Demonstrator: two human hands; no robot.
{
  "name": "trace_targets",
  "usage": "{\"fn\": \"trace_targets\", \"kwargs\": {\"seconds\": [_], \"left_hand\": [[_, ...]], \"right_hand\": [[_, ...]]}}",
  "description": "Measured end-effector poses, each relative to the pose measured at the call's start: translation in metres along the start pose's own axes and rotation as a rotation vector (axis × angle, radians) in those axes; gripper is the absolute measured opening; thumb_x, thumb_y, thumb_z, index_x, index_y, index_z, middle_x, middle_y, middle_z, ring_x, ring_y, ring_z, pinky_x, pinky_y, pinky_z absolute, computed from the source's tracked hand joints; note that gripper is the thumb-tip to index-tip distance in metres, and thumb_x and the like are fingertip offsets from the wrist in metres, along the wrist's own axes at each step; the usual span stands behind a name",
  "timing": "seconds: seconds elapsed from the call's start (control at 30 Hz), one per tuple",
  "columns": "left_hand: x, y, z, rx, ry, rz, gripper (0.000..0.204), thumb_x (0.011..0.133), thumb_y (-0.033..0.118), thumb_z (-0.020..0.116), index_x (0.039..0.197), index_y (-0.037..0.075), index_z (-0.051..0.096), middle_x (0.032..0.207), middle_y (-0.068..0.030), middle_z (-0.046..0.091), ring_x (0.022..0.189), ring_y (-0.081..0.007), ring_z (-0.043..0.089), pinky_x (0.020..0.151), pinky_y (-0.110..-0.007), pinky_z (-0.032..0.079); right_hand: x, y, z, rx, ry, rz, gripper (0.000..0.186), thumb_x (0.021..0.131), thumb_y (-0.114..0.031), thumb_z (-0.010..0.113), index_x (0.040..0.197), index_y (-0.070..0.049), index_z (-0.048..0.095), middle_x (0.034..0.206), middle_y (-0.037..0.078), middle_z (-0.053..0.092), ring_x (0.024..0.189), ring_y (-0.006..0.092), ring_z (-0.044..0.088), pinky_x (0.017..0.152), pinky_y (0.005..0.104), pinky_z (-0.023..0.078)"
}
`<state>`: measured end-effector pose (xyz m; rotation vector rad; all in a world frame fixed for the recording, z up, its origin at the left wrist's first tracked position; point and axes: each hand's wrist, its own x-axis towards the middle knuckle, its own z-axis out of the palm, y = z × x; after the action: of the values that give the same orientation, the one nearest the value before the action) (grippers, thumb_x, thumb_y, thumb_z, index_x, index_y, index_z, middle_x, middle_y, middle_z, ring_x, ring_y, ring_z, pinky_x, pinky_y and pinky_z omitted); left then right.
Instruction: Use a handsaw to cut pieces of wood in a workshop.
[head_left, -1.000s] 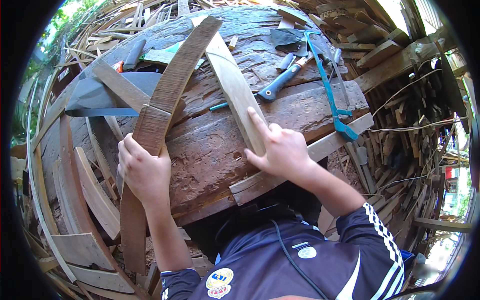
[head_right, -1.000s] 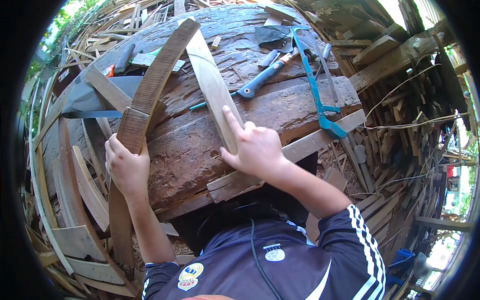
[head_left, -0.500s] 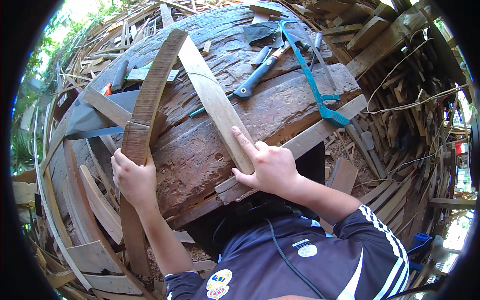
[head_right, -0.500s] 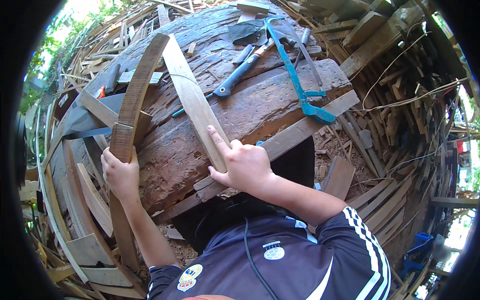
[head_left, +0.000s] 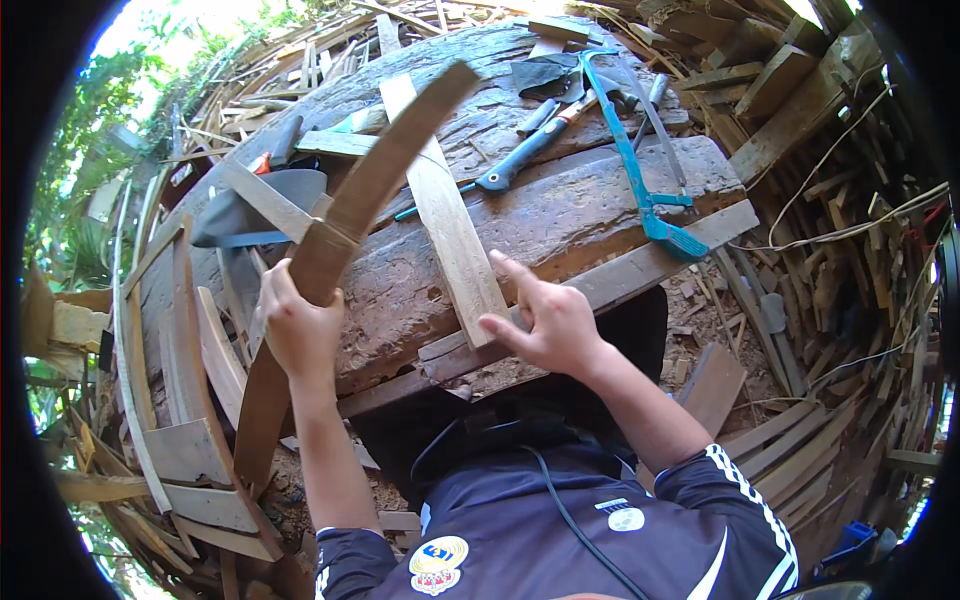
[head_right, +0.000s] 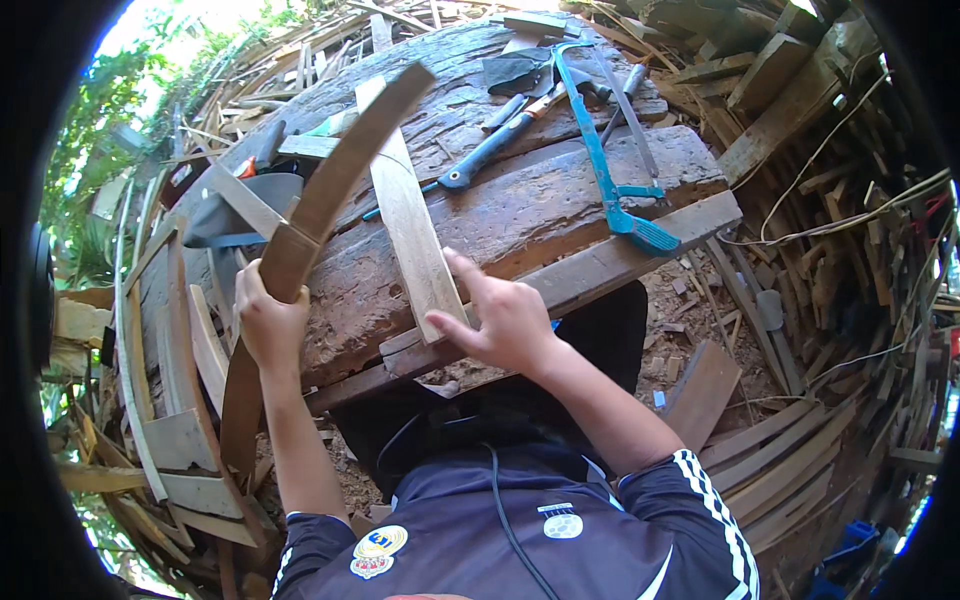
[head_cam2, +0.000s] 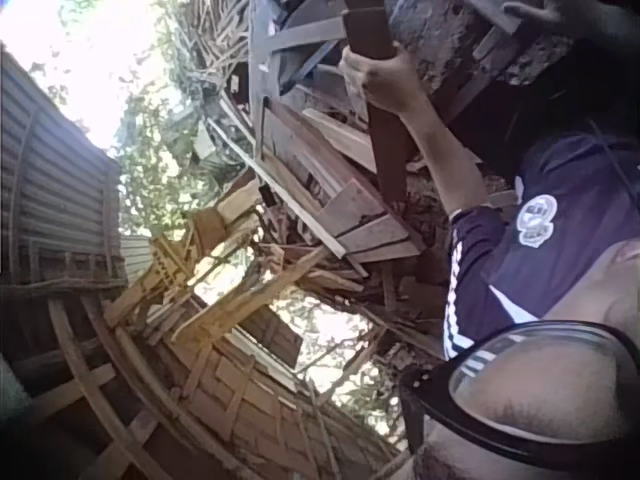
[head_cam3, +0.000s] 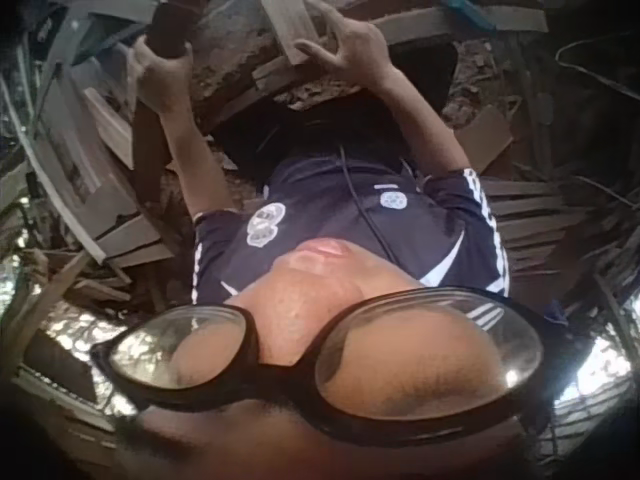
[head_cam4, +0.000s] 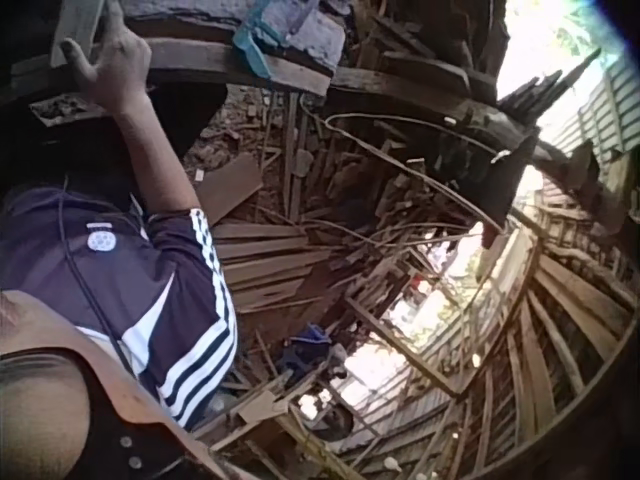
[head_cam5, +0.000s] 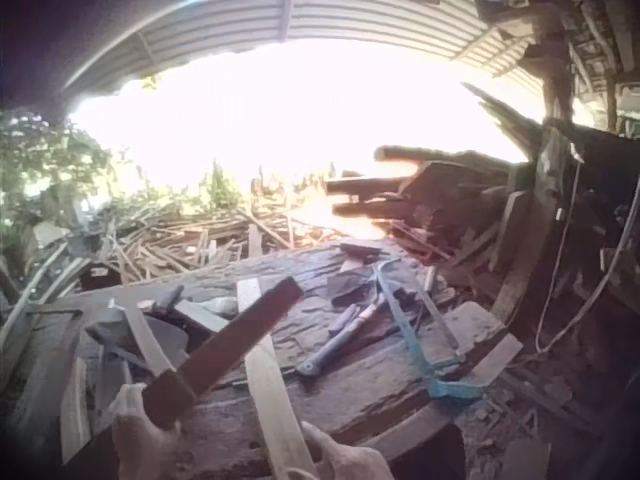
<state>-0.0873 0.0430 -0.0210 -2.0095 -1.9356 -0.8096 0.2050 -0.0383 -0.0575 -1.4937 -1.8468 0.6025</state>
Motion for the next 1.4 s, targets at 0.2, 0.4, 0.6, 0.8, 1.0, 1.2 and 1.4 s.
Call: {"fn": "trace_targets", "kwargs": {"seconds": [0.2, 0.4, 0.6, 0.8, 1.0, 1.2, 1.4], "left_hand": [[-0.021, 0.044, -0.006, -0.122, -0.088, 0.259, 0.057, 0.064, 0.01, 0.081, 0.116, 0.003, 0.059, 0.106, -0.0162, 0.063, 0.103, -0.0378, 0.063, 0.091, -0.046, 0.051], [-0.024, 0.047, 0.004, -0.16, -0.345, 0.433, 0.059, 0.063, 0.012, 0.083, 0.117, 0.001, 0.06, 0.11, -0.0151, 0.063, 0.106, -0.0368, 0.063, 0.093, -0.045, 0.051], [-0.014, 0.048, 0.008, -0.218, -0.473, 0.41, 0.055, 0.065, 0.011, 0.079, 0.115, -0.001, 0.06, 0.11, -0.0181, 0.065, 0.106, -0.04, 0.064, 0.094, -0.045, 0.052], [-0.005, 0.057, 0.008, -0.184, -0.513, 0.359, 0.054, 0.065, 0.009, 0.075, 0.115, -0.003, 0.058, 0.11, -0.0235, 0.065, 0.106, -0.0439, 0.063, 0.092, -0.047, 0.052], [0.004, 0.062, 0.017, -0.141, -0.528, 0.312, 0.051, 0.065, 0.011, 0.076, 0.112, 0.002, 0.058, 0.111, -0.0172, 0.065, 0.107, -0.0391, 0.062, 0.094, -0.046, 0.049], [0.011, 0.068, 0.025, -0.121, -0.486, 0.304, 0.051, 0.064, 0.014, 0.077, 0.111, 0.003, 0.059, 0.108, -0.0154, 0.065, 0.103, -0.0368, 0.063, 0.091, -0.044, 0.05], [0.01, 0.064, 0.022, -0.158, -0.461, 0.261, 0.054, 0.062, 0.01, 0.077, 0.113, 0.002, 0.06, 0.108, -0.0151, 0.063, 0.102, -0.0384, 0.063, 0.091, -0.044, 0.051]], "right_hand": [[-0.018, 0.029, -0.014, 0.468, 0.164, -0.098, 0.04, 0.094, -0.01, 0.069, 0.133, -0.007, 0.061, 0.059, 0.004, 0.051, 0.051, 0.0137, 0.049, 0.052, 0.0319, 0.041], [-0.019, 0.028, -0.014, 0.461, 0.149, -0.143, 0.015, 0.091, -0.009, 0.07, 0.106, -0.006, 0.072, 0.06, 0.006, 0.054, 0.051, 0.0164, 0.052, 0.053, 0.0318, 0.043], [-0.02, 0.031, -0.008, 0.419, 0.165, -0.188, 0.014, 0.089, -0.004, 0.07, 0.103, -0.008, 0.073, 0.064, 0.006, 0.058, 0.054, 0.013, 0.053, 0.054, 0.0288, 0.044], [-0.02, 0.028, -0.009, 0.383, 0.154, -0.18, 0.013, 0.087, -0.008, 0.072, 0.101, -0.008, 0.071, 0.071, 0.008, 0.066, 0.058, 0.0203, 0.063, 0.057, 0.0332, 0.05], [-0.012, 0.028, -0.012, 0.349, 0.068, -0.169, 0.011, 0.088, -0.01, 0.072, 0.098, -0.008, 0.072, 0.08, 0.01, 0.071, 0.061, 0.0243, 0.066, 0.057, 0.0347, 0.053], [-0.007, 0.026, -0.01, 0.341, -0.002, -0.225, 0.009, 0.087, -0.009, 0.072, 0.096, -0.008, 0.072, 0.086, 0.01, 0.074, 0.072, 0.0284, 0.072, 0.063, 0.0365, 0.057], [-0.008, 0.022, -0.008, 0.276, -0.066, -0.276, 0.016, 0.085, -0.008, 0.072, 0.101, -0.01, 0.072, 0.09, 0.008, 0.075, 0.074, 0.0257, 0.073, 0.063, 0.035, 0.057]]}}
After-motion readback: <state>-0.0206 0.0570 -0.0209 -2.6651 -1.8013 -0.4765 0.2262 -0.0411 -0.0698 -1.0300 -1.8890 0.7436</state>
